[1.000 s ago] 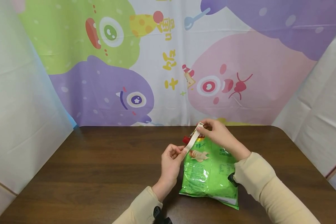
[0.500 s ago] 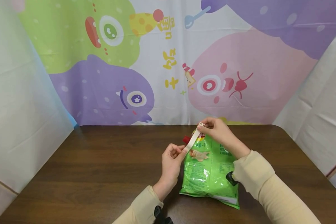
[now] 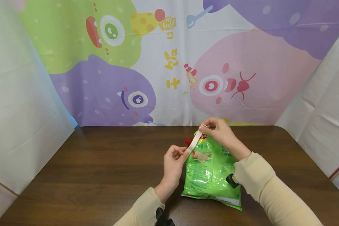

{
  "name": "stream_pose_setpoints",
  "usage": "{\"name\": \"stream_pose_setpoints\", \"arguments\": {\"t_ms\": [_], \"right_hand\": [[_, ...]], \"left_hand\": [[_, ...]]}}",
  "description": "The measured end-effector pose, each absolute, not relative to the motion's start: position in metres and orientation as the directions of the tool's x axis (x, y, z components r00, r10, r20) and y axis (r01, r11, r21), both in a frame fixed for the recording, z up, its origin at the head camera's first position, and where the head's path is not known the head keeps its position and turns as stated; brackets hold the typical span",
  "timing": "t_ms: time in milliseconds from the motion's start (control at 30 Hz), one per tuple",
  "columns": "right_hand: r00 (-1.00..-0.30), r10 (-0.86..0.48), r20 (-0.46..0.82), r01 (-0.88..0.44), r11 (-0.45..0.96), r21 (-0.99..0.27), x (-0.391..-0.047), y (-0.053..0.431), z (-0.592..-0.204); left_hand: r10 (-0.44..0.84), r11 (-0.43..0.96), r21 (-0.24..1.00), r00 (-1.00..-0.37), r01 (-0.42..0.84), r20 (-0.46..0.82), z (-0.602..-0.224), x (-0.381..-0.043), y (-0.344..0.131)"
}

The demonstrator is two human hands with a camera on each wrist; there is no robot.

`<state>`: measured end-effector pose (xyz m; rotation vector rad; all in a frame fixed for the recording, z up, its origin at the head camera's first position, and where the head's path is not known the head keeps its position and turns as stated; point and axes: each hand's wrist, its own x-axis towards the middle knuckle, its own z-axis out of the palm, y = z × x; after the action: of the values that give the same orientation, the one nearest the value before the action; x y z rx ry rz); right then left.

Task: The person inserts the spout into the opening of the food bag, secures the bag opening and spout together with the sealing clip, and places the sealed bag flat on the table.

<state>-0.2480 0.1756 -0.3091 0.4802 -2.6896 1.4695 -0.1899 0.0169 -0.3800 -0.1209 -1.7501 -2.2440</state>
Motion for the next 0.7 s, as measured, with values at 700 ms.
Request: {"name": "stream_pose_setpoints", "arguments": {"t_ms": [700], "right_hand": [[-0.942, -0.269, 0.201, -0.326, 0.59, -0.739, -0.2472, 0.181, -0.314]], "left_hand": [[-0.198, -0.214, 0.944, -0.957, 0.252, 0.211, -0.3829, -0.1924, 0.0144]]}}
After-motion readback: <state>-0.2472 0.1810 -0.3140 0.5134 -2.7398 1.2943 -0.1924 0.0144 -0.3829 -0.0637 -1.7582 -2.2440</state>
